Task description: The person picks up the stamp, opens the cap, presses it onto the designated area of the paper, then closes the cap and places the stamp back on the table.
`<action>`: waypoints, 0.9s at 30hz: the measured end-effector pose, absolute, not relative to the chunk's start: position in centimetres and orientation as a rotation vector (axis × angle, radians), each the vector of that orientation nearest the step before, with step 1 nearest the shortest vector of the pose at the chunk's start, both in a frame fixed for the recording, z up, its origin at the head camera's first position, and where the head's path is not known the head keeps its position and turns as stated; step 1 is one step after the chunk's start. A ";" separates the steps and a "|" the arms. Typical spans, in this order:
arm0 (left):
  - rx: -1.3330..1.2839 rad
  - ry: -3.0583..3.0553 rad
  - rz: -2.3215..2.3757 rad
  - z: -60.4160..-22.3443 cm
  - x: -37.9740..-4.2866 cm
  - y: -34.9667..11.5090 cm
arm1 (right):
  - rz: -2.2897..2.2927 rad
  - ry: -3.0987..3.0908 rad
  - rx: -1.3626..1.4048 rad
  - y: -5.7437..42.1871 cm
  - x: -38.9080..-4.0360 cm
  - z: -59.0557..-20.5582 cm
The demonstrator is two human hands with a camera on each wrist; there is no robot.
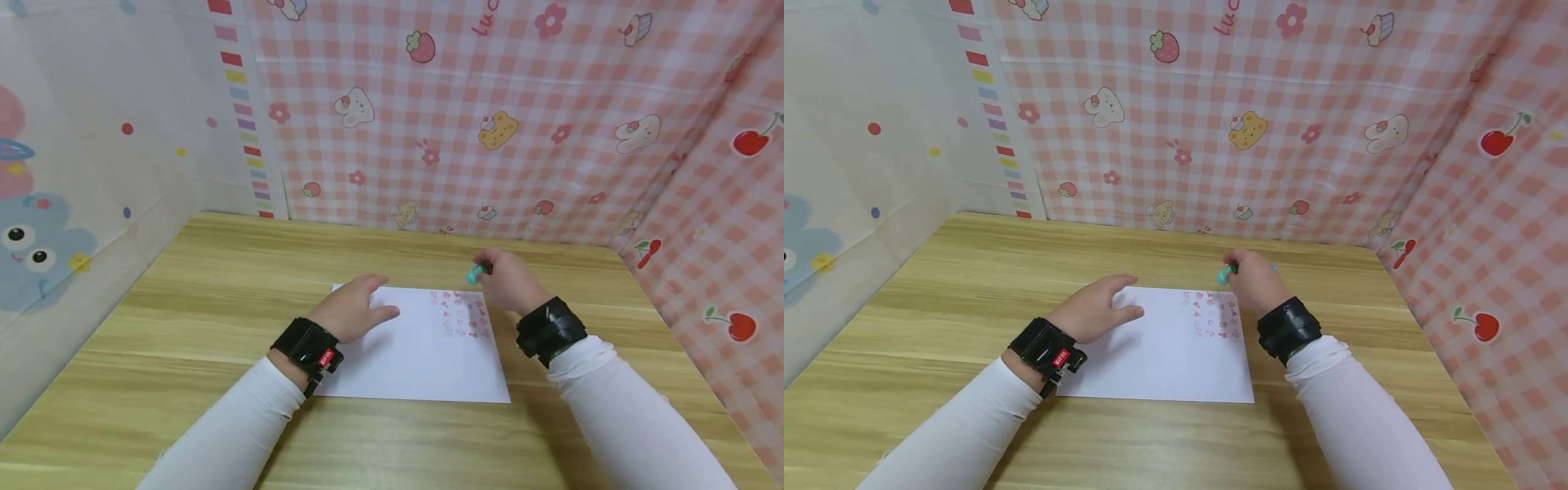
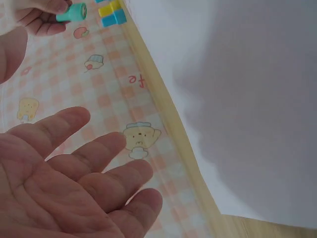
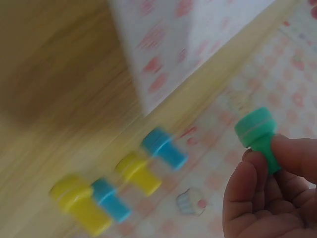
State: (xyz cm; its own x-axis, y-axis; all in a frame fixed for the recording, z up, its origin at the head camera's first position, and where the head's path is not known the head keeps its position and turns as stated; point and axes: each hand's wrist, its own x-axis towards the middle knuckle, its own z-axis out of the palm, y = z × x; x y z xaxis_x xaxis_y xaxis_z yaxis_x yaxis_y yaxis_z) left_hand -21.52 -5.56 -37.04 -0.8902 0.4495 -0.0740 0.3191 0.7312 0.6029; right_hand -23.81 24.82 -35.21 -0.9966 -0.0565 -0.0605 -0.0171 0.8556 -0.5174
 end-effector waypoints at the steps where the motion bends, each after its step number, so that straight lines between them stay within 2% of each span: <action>1: 0.608 2.724 0.874 -37.0 -21.5 -5.6 | -0.785 2.968 -0.054 25.2 -24.0 -35.3; 14: 0.562 2.768 0.729 -37.1 -21.6 -5.8 | -0.457 3.086 -0.078 27.7 -24.7 -36.3; 27: 0.537 2.800 0.650 -37.1 -21.7 -5.8 | -0.355 3.051 -0.051 28.5 -24.6 -37.1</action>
State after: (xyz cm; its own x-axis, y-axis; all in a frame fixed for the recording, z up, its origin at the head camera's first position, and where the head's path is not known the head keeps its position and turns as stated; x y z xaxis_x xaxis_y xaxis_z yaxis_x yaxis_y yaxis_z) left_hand -21.72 -5.78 -37.06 -0.9097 0.3956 -0.1261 0.2997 0.8357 0.4601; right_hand -24.64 28.49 -37.14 -0.9970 -0.0408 -0.0653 -0.0247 0.9728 -0.2302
